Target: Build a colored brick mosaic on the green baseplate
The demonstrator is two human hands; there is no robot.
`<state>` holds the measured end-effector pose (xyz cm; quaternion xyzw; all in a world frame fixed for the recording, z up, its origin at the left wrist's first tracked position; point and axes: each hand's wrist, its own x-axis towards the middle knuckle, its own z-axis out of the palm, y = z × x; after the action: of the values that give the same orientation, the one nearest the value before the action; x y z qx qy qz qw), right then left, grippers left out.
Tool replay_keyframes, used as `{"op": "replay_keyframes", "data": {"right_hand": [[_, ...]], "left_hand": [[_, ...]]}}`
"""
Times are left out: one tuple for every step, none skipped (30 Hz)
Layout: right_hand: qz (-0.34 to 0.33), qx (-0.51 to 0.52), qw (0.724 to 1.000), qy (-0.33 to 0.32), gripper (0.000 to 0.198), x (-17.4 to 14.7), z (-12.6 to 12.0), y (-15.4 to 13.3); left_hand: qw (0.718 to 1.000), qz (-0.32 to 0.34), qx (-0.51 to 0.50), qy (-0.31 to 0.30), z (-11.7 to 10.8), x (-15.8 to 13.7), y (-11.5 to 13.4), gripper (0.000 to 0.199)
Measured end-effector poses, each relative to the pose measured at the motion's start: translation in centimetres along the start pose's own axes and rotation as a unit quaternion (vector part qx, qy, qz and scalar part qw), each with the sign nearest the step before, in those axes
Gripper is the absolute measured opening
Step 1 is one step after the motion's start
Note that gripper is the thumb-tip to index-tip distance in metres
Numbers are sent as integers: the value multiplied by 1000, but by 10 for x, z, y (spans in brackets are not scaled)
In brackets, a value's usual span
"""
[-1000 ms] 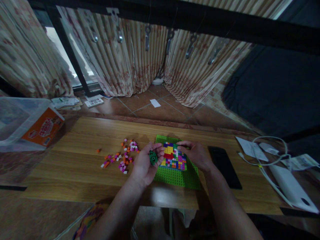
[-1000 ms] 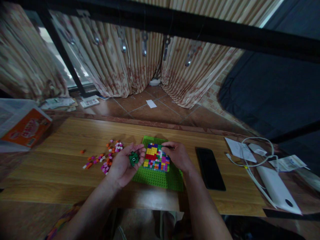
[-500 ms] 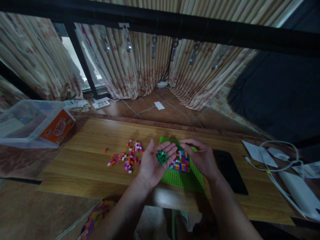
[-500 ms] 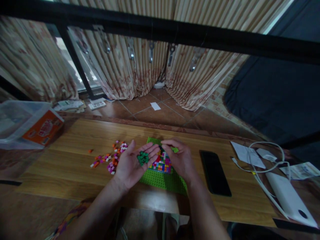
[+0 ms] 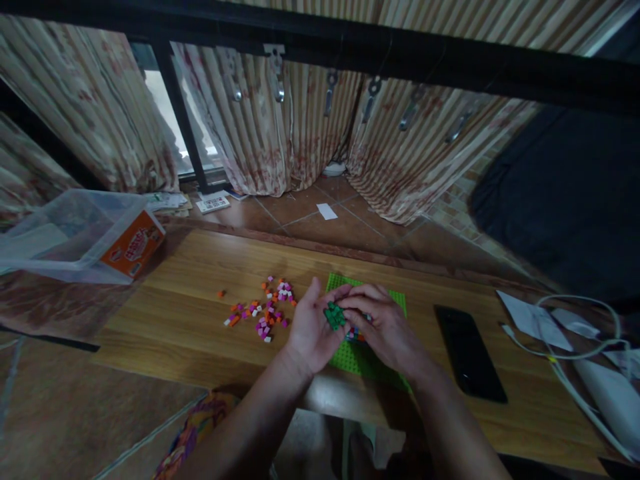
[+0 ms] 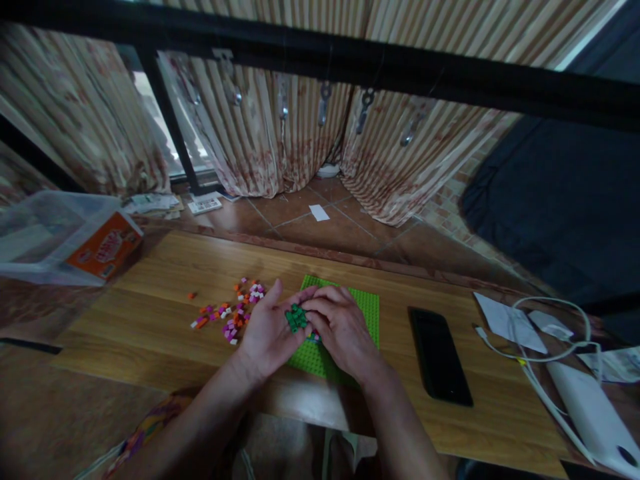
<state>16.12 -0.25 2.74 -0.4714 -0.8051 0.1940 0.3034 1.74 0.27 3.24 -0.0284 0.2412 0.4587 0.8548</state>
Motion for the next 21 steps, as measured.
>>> {"op": "replay_keyframes", "data": {"right_hand": [[2, 1, 1000, 3, 16, 0, 0, -1], [5, 5, 1000, 6, 15, 1, -1, -1], [11, 11, 1000, 9, 15, 1, -3, -1], [19, 18, 1000, 14, 15, 1, -6, 0], [30, 23, 999, 24, 14, 0, -11, 3], [46, 25, 998, 39, 14, -1, -17, 7], [64, 21, 996, 57, 14, -3, -24, 12], [83, 11, 993, 78, 14, -5, -30, 18], [105, -3, 990, 95, 15, -7, -37, 24], [126, -19, 987, 103, 16, -10, -42, 31], [149, -34, 983, 98, 16, -13, -45, 37], [168, -48, 981, 84, 16, -15, -47, 43], [183, -59, 979, 65, 16, -17, -48, 47], [193, -69, 978, 44, 16, -19, -47, 50], [199, -76, 977, 25, 16, -19, -45, 52], [200, -82, 976, 11, 16, -19, -43, 52], [200, -86, 976, 1, 16, -19, -40, 52], [200, -90, 976, -7, 16, -18, -38, 51], [201, -95, 975, -13, 15, -17, -37, 50], [201, -100, 974, -17, 15, -16, -36, 49], [200, -106, 974, -20, 15, -15, -35, 48]], "left_hand": [[1000, 1, 0, 1, 1, 0, 0, 51], [1000, 3, 2, 5, 1, -1, 0, 50], [1000, 6, 6, 11, 1, -1, 0, 50], [1000, 10, 12, 20, 1, -1, 0, 49], [999, 17, 19, 32, 1, 0, 1, 47], [998, 29, 27, 47, 0, 0, 2, 46], [996, 44, 34, 63, -1, 1, 2, 43], [994, 61, 39, 79, -2, 2, 3, 41], [992, 75, 44, 95, -3, 3, 4, 38], [989, 87, 49, 106, -4, 4, 5, 37], [988, 94, 53, 113, -5, 4, 6, 35], [987, 96, 57, 116, -6, 5, 6, 35], [987, 95, 60, 115, -6, 5, 6, 34], [987, 93, 63, 112, -6, 5, 6, 34], [988, 90, 65, 110, -6, 5, 6, 34], [988, 88, 66, 108, -6, 5, 5, 35], [988, 86, 66, 108, -6, 5, 5, 35], [988, 85, 66, 108, -6, 4, 5, 35], [988, 87, 66, 109, -6, 4, 4, 35], [988, 89, 66, 111, -6, 4, 4, 35], [987, 92, 68, 113, -5, 4, 5, 36]]}}
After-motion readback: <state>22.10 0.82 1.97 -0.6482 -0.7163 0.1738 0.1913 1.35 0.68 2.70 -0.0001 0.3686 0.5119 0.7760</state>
